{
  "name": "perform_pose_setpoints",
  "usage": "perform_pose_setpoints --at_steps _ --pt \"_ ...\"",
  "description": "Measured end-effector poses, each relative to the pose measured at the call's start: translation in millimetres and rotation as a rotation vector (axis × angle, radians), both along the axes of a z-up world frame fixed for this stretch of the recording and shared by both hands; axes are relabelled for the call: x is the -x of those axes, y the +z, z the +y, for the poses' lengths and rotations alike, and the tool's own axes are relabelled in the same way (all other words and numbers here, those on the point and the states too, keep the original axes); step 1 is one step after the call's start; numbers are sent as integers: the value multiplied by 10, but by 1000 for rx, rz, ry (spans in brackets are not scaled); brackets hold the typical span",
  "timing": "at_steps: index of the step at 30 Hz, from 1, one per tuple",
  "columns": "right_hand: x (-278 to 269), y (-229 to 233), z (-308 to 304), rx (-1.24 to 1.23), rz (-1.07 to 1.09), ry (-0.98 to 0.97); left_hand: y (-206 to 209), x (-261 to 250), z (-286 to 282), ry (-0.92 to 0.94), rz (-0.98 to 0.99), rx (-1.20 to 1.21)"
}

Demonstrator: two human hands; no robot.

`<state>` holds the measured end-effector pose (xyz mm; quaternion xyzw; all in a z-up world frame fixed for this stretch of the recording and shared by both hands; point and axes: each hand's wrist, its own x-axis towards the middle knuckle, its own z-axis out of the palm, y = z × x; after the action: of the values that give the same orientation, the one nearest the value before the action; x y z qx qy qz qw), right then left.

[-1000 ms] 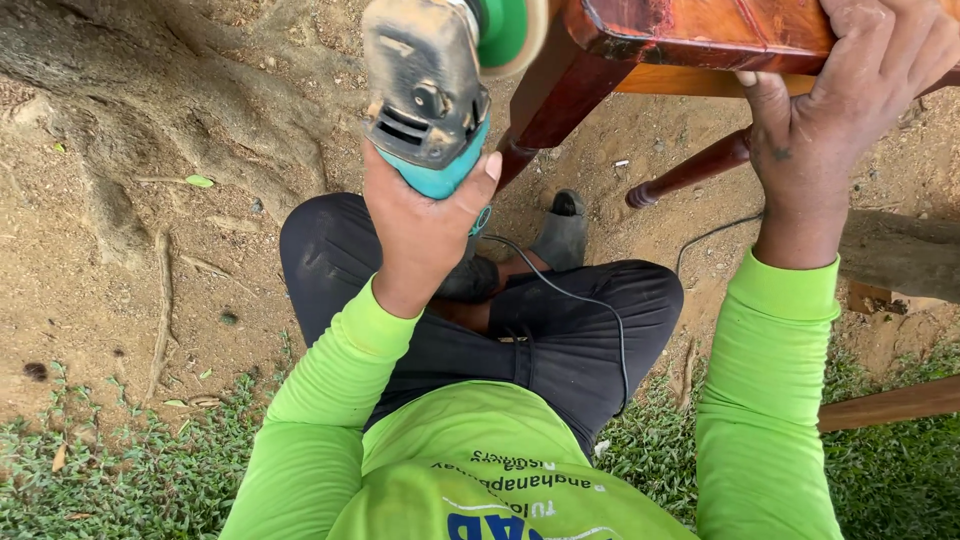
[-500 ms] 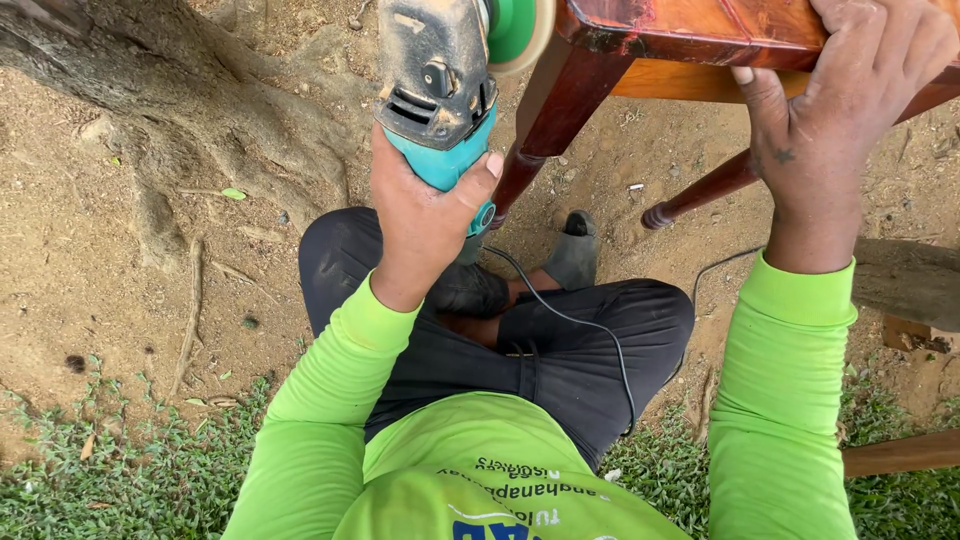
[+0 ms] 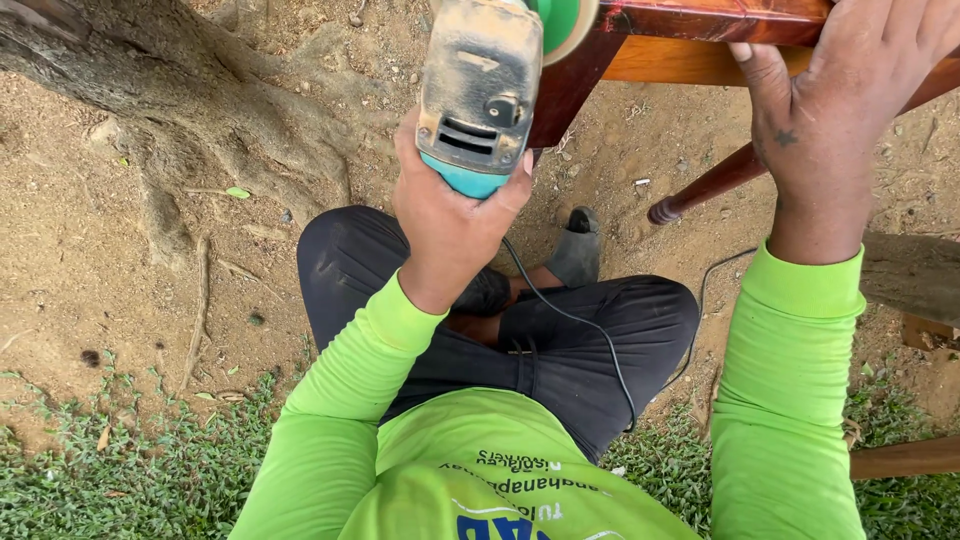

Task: Polishing a wooden table using a power sander.

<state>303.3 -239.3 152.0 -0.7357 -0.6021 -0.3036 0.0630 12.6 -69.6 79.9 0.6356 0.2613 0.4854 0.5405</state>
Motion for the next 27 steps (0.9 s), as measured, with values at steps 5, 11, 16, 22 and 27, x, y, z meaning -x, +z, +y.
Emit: perform_pose_setpoints --at_steps 5,11,16,22,27 --pt "-62 203 -30 38 34 8 -156 12 -120 -19 -149 96" --pt "25 311 94 -57 -6 101 -268 204 92 -28 -205 149" --pt "-46 272 98 -87 58 108 -209 190 241 -177 -345 267" --pt "-108 243 70 -64 131 64 -109 149 276 -236 -256 195" --pt "-102 252 79 -76 116 93 -107 76 338 -230 -199 136"
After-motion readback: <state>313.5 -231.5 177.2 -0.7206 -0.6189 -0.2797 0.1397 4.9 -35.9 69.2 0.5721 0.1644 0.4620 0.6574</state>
